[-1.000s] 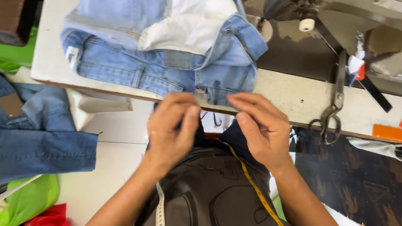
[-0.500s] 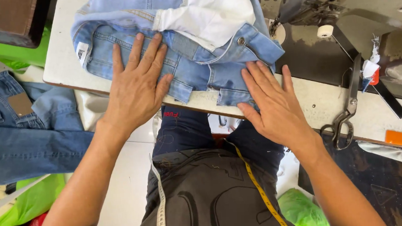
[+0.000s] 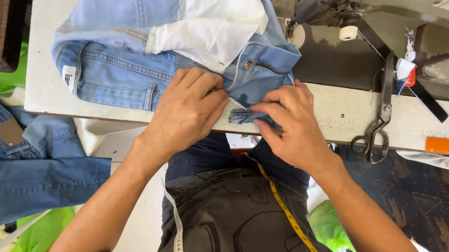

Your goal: Trimming loose threads with scissors and measuring the waistband of denim jeans with a tape measure at a sewing workstation.

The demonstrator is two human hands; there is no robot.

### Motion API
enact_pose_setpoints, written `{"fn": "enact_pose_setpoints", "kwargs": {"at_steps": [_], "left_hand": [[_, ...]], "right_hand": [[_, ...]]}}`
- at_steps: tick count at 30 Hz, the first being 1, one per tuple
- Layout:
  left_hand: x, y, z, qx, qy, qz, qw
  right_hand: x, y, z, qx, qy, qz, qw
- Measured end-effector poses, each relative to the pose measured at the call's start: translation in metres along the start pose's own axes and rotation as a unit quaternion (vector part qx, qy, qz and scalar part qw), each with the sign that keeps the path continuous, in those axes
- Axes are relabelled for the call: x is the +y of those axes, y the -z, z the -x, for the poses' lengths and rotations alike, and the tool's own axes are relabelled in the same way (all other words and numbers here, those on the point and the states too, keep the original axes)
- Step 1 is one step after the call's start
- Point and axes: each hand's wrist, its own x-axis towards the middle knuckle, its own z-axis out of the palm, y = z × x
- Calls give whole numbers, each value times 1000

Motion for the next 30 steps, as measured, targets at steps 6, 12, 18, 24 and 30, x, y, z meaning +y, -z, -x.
{"fn": "enact_pose_setpoints", "kwargs": {"at_steps": [6, 12, 18, 24, 30], "left_hand": [[6, 8, 4, 37, -42, 25, 998], [25, 10, -4, -26, 57, 120, 991], [34, -35, -4, 18, 117, 87, 989], [26, -6, -3, -26, 83, 202, 976], [10, -10, -2, -31, 44, 47, 997]], "right_hand": [[0, -4, 1, 23, -40, -32, 998], [-17, -1, 12, 59, -13, 60, 996], [-6, -5, 33, -91, -37, 257, 961], [-13, 16, 24, -62, -89, 51, 993], [-11, 0, 3, 20, -53, 45, 997]]}}
